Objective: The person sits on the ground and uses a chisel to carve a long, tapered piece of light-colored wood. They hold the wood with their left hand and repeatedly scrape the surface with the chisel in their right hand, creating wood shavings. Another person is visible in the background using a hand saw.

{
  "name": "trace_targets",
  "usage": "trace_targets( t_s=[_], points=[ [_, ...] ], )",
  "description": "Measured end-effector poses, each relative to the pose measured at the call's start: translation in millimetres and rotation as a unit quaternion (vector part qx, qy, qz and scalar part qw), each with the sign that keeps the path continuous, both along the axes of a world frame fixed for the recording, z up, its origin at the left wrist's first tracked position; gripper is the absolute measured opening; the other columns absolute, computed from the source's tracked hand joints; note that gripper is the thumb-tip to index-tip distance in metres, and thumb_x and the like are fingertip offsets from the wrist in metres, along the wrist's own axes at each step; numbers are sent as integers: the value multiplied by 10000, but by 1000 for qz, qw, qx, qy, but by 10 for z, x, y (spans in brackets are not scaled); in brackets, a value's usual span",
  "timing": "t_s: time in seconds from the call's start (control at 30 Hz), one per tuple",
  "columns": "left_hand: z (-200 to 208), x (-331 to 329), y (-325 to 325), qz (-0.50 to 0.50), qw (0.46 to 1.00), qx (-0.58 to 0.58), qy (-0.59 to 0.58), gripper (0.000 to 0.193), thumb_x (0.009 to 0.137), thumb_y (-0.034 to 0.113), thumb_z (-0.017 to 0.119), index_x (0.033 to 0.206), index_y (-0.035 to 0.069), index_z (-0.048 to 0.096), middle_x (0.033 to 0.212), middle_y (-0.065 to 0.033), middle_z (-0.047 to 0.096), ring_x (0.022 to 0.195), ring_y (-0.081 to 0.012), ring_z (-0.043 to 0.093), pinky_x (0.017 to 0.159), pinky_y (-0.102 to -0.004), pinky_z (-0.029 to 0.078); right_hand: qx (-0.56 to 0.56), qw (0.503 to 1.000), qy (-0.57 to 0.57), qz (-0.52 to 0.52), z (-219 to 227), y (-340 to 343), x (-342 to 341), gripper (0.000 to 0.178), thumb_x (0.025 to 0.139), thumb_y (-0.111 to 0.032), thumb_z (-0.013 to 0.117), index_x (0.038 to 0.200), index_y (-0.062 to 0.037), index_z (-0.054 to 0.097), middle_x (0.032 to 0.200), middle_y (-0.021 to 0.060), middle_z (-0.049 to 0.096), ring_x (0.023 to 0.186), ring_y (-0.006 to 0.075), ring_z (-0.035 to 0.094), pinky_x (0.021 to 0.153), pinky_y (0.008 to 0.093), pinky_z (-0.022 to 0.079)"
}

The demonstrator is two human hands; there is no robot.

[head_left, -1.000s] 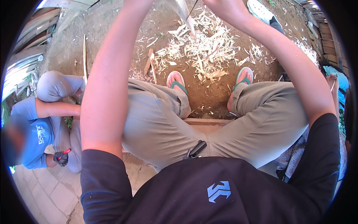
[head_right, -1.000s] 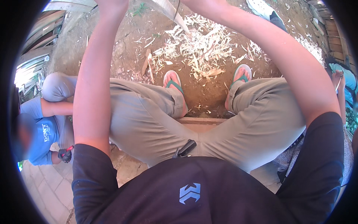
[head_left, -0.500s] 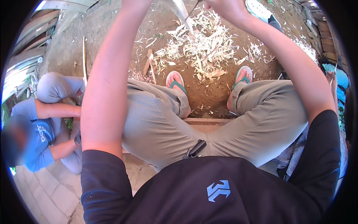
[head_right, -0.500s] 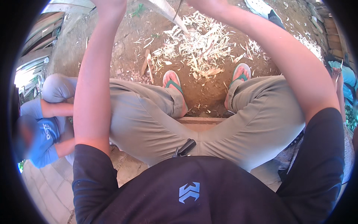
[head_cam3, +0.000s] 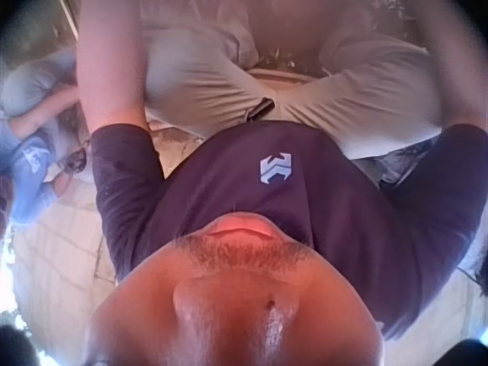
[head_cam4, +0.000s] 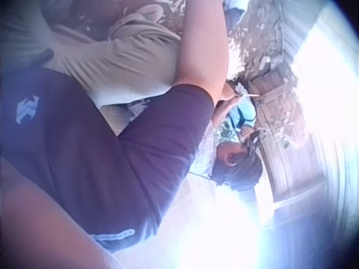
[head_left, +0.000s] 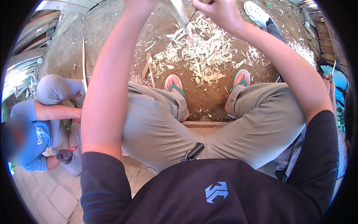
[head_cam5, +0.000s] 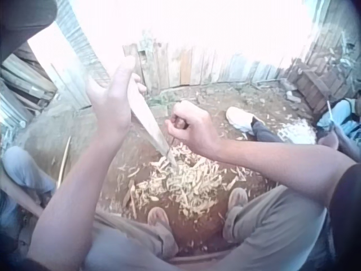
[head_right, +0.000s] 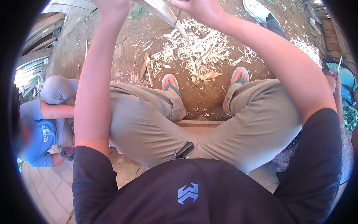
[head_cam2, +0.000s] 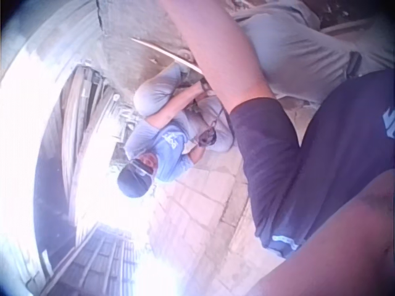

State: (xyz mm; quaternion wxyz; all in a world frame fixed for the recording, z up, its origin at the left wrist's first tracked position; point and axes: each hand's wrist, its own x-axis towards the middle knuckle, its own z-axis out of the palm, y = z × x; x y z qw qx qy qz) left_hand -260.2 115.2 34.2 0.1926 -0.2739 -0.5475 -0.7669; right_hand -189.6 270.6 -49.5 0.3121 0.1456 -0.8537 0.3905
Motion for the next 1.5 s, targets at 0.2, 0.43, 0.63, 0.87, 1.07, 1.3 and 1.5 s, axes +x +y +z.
trace_targets(
  t_s=[0.2,0.43,0.63,0.87,1.07,1.3,1.5],
  points=[
    [-12,23,82,-18,1000,6,-10,207,931,131,690,1032,-15,583,725,-80,627,552,-160,634,479,-278,514,35,999,-7,-9,-117,138,59,182,835,-61,732,767,-17,570,718,106,535,599,223,533,563,349,452],
    [30,30,7,20,998,13,-56,219,916,135,686,1033,-12,573,719,-84,614,549,-169,627,495,-281,520,-36,998,2,-44,35,19,-40,177,828,-57,740,766,-10,581,690,100,526,576,219,524,555,341,448],
    [75,57,-86,31,997,-18,-66,217,925,155,671,1018,-14,572,729,-84,610,567,-166,623,518,-283,522,-9,999,-30,-39,176,-68,15,144,849,-60,715,806,-16,585,711,106,518,619,229,546,580,355,459],
    [28,1,-20,-17,999,-22,-19,208,930,149,675,1022,-15,585,731,-82,609,568,-163,615,516,-284,514,-2,999,1,-43,171,16,-42,169,838,-50,706,778,-15,552,718,116,503,621,241,538,585,366,457],
    [4,-29,-19,-28,998,-26,-41,243,930,146,689,1063,-22,573,740,-82,617,569,-155,619,515,-283,528,21,998,35,-43,218,48,-69,194,848,-61,722,758,-6,559,698,117,513,615,247,539,580,366,453],
    [48,17,62,-2,998,5,-59,254,928,128,707,1083,-14,565,751,-74,622,571,-151,622,515,-281,525,52,998,28,-10,-71,93,-81,232,919,-149,738,778,-40,589,755,45,647,531,98,610,489,247,496],
    [40,7,-13,42,998,-11,-40,253,899,115,759,1043,-4,587,771,-53,634,596,-127,619,533,-260,505,21,1000,-6,-6,133,-99,-14,217,844,-70,736,738,-9,557,674,112,509,587,250,533,559,369,442]
  ],
)
